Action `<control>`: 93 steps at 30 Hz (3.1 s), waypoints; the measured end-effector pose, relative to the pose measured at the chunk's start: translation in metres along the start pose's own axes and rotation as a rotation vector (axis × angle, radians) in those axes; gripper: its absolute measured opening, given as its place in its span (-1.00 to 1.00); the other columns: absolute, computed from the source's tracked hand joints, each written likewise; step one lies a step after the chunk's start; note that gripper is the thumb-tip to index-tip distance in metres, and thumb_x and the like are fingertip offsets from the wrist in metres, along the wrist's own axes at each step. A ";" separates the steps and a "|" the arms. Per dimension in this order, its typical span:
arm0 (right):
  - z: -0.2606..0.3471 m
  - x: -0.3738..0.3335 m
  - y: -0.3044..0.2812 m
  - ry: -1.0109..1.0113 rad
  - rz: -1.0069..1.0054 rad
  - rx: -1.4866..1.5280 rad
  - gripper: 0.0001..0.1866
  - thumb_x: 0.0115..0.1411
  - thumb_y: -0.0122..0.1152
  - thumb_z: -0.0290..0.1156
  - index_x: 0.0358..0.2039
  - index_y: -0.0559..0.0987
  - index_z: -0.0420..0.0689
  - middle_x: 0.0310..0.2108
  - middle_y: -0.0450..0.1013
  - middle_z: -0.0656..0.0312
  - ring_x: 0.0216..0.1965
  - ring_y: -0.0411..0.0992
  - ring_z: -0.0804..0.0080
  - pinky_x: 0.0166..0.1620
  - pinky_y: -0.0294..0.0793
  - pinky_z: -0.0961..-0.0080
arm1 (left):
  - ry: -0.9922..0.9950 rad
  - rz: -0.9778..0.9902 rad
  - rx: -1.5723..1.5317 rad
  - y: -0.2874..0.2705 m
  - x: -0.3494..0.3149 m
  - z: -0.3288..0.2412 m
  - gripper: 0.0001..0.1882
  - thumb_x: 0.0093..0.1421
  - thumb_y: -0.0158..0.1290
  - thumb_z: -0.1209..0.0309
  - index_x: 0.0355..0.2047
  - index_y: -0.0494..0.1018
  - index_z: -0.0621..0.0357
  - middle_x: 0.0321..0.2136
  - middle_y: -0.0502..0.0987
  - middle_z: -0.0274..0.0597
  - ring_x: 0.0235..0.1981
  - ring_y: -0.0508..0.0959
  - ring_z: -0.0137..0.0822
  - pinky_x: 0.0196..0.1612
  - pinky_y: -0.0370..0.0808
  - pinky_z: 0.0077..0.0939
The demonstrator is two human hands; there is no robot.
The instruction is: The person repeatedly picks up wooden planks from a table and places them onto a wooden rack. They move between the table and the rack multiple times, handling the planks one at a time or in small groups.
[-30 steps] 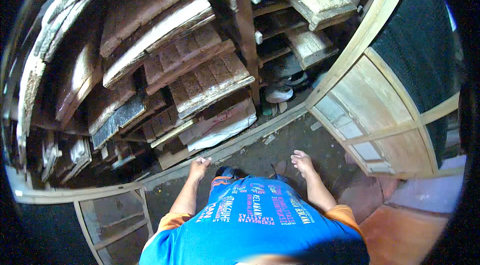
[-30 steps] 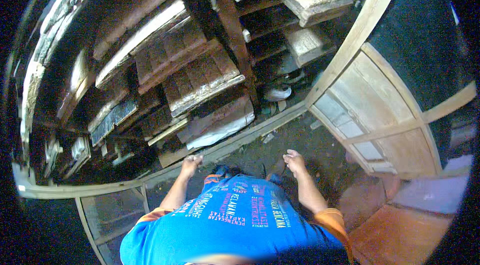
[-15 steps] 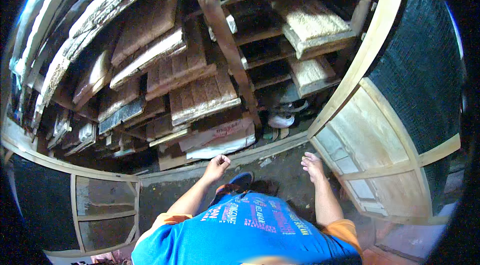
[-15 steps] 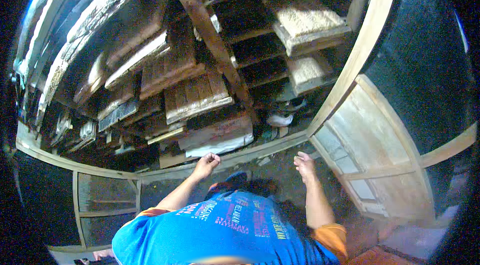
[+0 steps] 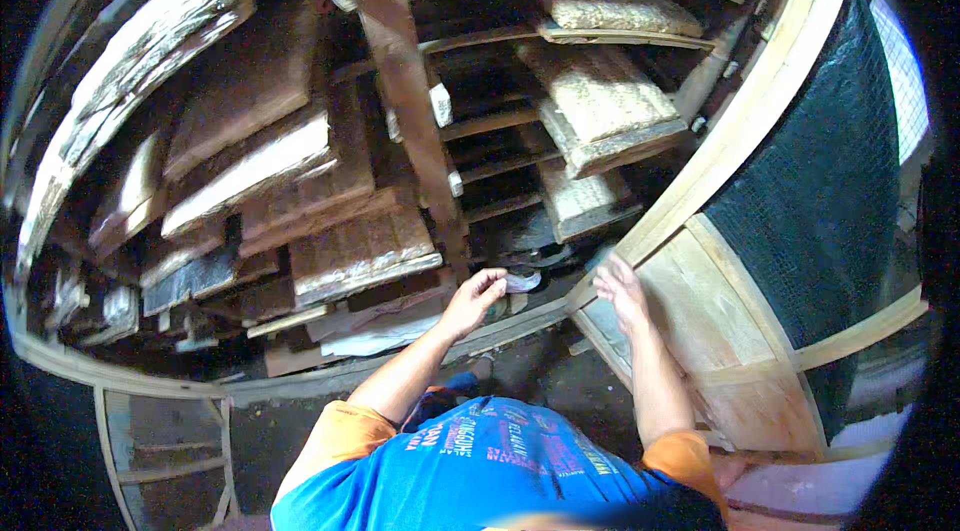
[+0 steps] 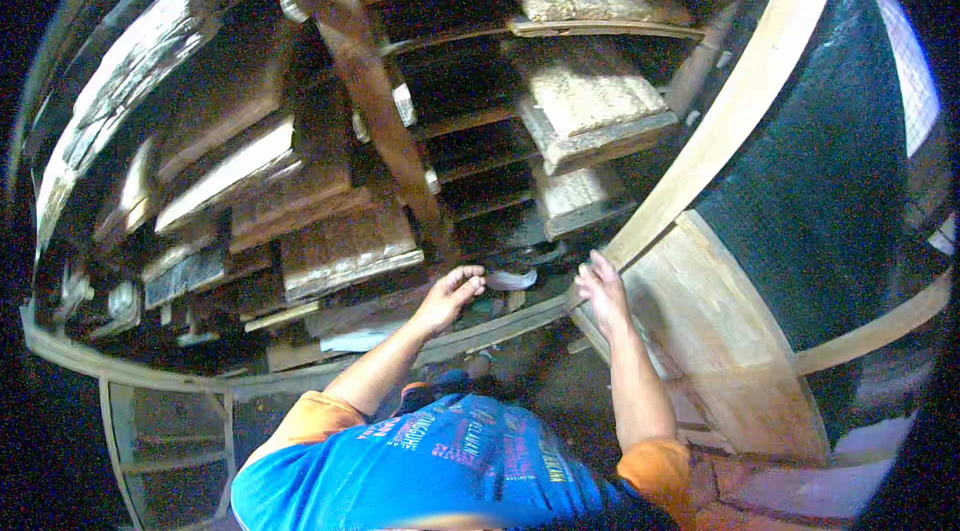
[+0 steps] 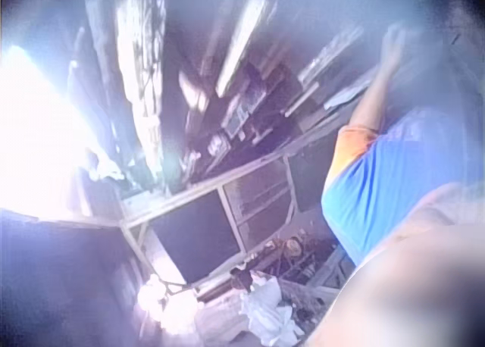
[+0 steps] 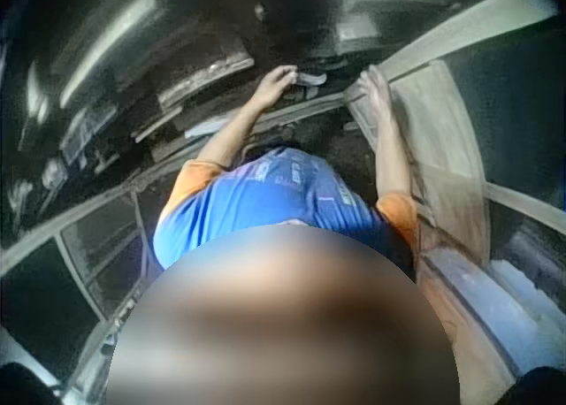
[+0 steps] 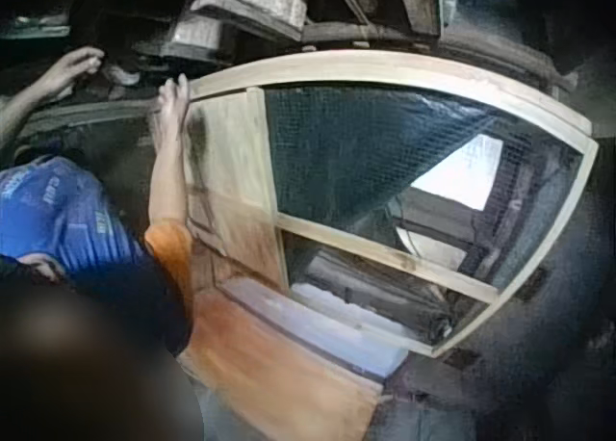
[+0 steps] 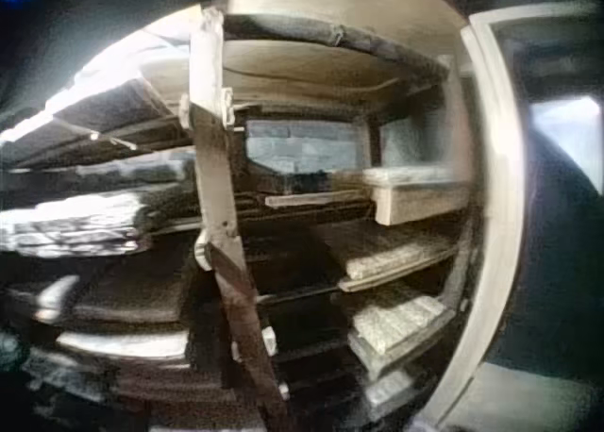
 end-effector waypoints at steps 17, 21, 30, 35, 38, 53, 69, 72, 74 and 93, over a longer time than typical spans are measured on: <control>0.124 0.152 0.033 -0.125 -0.033 0.579 -0.01 0.31 0.17 -0.07 0.45 -0.35 0.19 0.40 -0.05 0.04 0.30 0.13 -0.05 0.22 0.23 -0.07 | 0.113 0.013 -0.246 0.054 0.185 -0.098 0.16 0.15 0.29 0.36 0.42 -0.40 0.24 0.30 0.15 0.24 0.18 0.39 -0.16 0.18 0.39 -0.34; 0.127 0.146 0.038 -0.152 -0.038 0.570 0.10 0.28 0.24 -0.11 0.43 -0.46 0.19 0.40 -0.07 0.08 0.12 0.24 0.07 -0.03 0.46 0.13 | 0.272 0.013 -0.208 0.070 0.197 -0.115 0.25 0.11 0.33 0.40 0.40 -0.51 0.22 0.29 0.17 0.24 0.15 0.43 -0.17 0.12 0.45 -0.35; 0.127 0.149 0.040 -0.146 -0.146 0.566 0.06 0.27 0.27 -0.24 0.45 -0.36 0.17 0.23 0.22 0.11 -0.04 0.40 0.25 -0.12 0.53 0.12 | 0.438 -0.027 -0.208 0.095 0.214 -0.139 0.04 0.17 0.17 0.58 0.43 -0.34 0.18 0.26 0.25 0.07 0.23 0.35 -0.19 0.26 0.29 -0.34; 0.118 0.163 0.040 -0.196 -0.176 0.545 0.08 0.25 0.30 -0.23 0.45 -0.37 0.17 0.26 0.12 0.08 0.10 0.32 0.20 -0.09 0.48 0.12 | 0.372 -0.044 -0.190 0.099 0.214 -0.138 0.02 0.19 0.15 0.56 0.43 -0.35 0.16 0.28 0.24 0.00 0.25 0.33 -0.22 0.27 0.27 -0.34; 0.121 0.164 0.038 -0.297 -0.160 0.567 0.14 0.23 0.32 -0.20 0.44 -0.43 0.10 0.20 0.18 0.05 0.04 0.37 0.24 -0.11 0.51 0.24 | 0.341 -0.037 -0.192 0.101 0.214 -0.135 0.00 0.22 0.14 0.52 0.44 -0.35 0.15 0.23 0.31 -0.11 0.14 0.40 -0.29 0.08 0.41 -0.44; 0.125 0.154 0.023 -0.324 -0.079 0.454 0.20 0.21 0.33 -0.15 0.40 -0.46 -0.22 0.39 -0.06 -0.19 0.38 0.01 0.01 0.36 0.08 0.30 | 0.177 -0.105 -0.096 0.101 0.217 -0.127 0.00 0.24 0.12 0.42 0.45 -0.36 0.07 0.29 0.25 -0.19 0.26 0.30 -0.27 0.13 0.38 -0.41; 0.130 0.190 -0.007 -0.064 -0.123 0.680 0.36 0.03 0.49 -0.28 0.41 -0.53 0.24 0.31 0.06 0.06 0.23 0.18 0.05 0.23 0.15 -0.18 | 0.213 -0.137 -0.192 0.095 0.212 -0.142 0.07 0.20 0.19 0.45 0.44 -0.40 0.19 0.34 0.17 -0.10 0.30 0.26 -0.27 0.32 0.18 -0.31; 0.129 0.187 -0.005 -0.055 -0.160 0.725 0.36 0.00 0.50 -0.27 0.42 -0.49 0.23 0.31 0.06 0.08 0.22 0.16 0.08 0.21 0.17 -0.17 | 0.215 -0.133 -0.195 0.091 0.213 -0.139 0.10 0.19 0.20 0.43 0.44 -0.42 0.15 0.29 0.25 -0.11 0.21 0.35 -0.28 0.25 0.27 -0.33; 0.131 0.186 -0.002 -0.038 -0.192 0.738 0.36 -0.01 0.50 -0.27 0.42 -0.47 0.24 0.30 0.07 0.09 0.23 0.15 0.10 0.18 0.18 -0.17 | 0.230 -0.119 -0.206 0.088 0.214 -0.137 0.11 0.18 0.21 0.43 0.44 -0.43 0.14 0.26 0.30 -0.12 0.15 0.38 -0.32 0.17 0.33 -0.38; 0.132 0.192 -0.001 -0.077 -0.170 0.718 0.39 -0.02 0.50 -0.23 0.41 -0.52 0.17 0.34 0.06 0.02 0.28 0.15 0.04 0.20 0.15 -0.27 | 0.296 -0.078 -0.212 0.087 0.219 -0.146 0.15 0.14 0.21 0.51 0.42 -0.49 0.21 0.31 0.21 -0.01 0.26 0.31 -0.21 0.31 0.21 -0.29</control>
Point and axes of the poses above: each hand's wrist, its own x-axis towards the middle knuckle, its own y-axis out of the palm, z = x × y, the point moved 5 cm from there along x, towards the middle knuckle
